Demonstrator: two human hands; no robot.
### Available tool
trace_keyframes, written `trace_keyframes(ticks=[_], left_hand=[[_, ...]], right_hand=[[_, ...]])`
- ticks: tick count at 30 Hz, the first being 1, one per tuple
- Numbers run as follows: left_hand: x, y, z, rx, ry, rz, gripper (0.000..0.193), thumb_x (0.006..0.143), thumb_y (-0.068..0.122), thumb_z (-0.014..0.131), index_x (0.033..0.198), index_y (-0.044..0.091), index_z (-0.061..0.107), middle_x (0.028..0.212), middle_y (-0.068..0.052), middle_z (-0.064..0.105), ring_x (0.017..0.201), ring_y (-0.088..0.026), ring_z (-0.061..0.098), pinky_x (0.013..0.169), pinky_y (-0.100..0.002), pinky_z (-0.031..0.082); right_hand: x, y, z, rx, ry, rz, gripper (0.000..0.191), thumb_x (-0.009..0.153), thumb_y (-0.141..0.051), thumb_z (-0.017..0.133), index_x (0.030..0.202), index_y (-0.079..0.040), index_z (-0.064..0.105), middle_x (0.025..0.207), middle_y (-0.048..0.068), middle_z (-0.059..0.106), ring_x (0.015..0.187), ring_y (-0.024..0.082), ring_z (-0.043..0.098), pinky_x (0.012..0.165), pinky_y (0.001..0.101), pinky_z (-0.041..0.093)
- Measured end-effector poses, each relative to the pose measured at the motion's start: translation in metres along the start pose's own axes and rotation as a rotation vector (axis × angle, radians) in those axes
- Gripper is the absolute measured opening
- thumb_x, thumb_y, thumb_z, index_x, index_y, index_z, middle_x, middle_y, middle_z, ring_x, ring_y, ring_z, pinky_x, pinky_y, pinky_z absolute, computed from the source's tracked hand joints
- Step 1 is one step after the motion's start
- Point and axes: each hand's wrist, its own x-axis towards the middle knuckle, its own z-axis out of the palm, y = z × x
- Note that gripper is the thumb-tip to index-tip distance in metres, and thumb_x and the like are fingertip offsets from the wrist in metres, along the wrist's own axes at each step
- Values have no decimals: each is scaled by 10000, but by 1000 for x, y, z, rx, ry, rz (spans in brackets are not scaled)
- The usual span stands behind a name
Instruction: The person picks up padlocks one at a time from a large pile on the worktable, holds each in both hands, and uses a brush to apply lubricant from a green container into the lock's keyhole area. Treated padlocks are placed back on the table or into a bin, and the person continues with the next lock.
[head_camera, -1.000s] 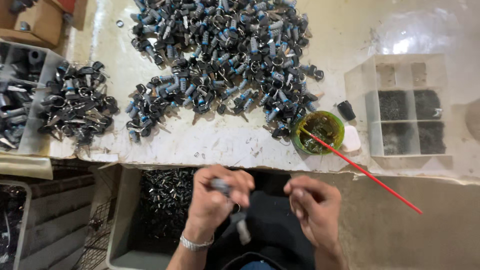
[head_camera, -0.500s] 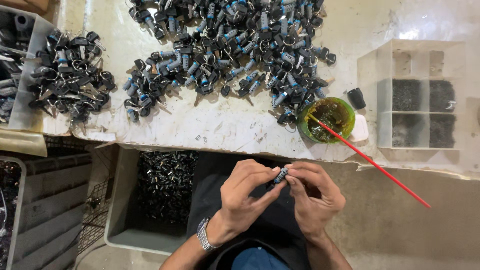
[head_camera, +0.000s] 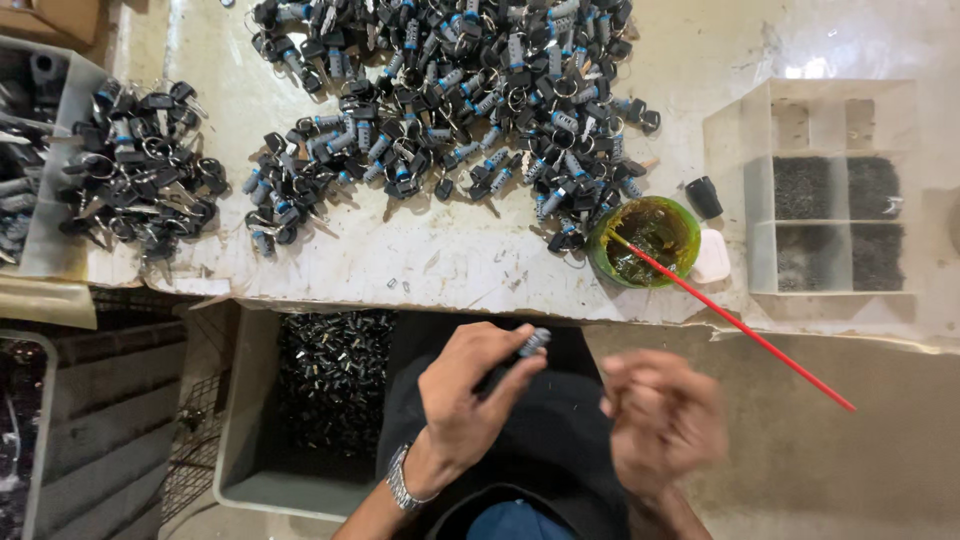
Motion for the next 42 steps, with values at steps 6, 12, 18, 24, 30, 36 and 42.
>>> trace_keyframes(ticks=[6,12,18,24,30,36,42], left_hand=[[2,-2,-3,-128,-10,-160,307,949,-36,727,1251,-29,675,1091,-125,777,954,-205,771,856,-303,619],[-5,-3,2,75,14,-91,341,844,3,827,1166,-4,713,992,-119,754,889,-222,739,809,-296,594],[5,-15,-71,465,-241,-189,267,820,53,797,1084,52,753,998,-106,751,940,-293,714,838,-379,560],[10,-6,-94,593,-222,-178,252,821,35,767,1073,34,748,1018,-114,764,926,-285,734,803,-391,568],[78,-38,-6,718,-63,215,294,901,118,768,1188,74,722,1142,-120,687,1048,-317,633,891,-432,525],[116,-66,28,952,-137,242,287,900,231,751,1117,47,709,1291,-150,670,1187,-322,605,1004,-460,474],[81,-40,-4,587,-39,-88,258,925,189,773,1163,94,739,1199,-93,739,1104,-233,690,977,-361,527]], right_hand=[[7,0,-5,207,11,194,143,1107,-183,516,1135,-47,484,865,179,654,601,130,546,509,239,460],[7,12,1,516,-92,683,120,1086,-101,568,1112,16,570,905,150,636,580,76,477,500,217,390],[3,24,-11,421,-141,732,89,994,-23,629,1060,34,644,954,166,701,568,89,510,469,214,396],[13,37,-19,563,-135,869,84,986,5,629,1054,32,670,959,159,718,555,92,502,474,221,396],[-1,18,-14,696,-227,872,68,963,2,651,1027,21,661,920,171,717,530,93,514,469,231,414],[-12,-3,-28,691,-279,717,53,954,22,669,1004,18,651,913,178,715,554,116,542,476,237,423],[-9,30,-39,607,-86,809,78,958,1,652,1032,16,674,915,152,717,554,85,518,495,218,423]])
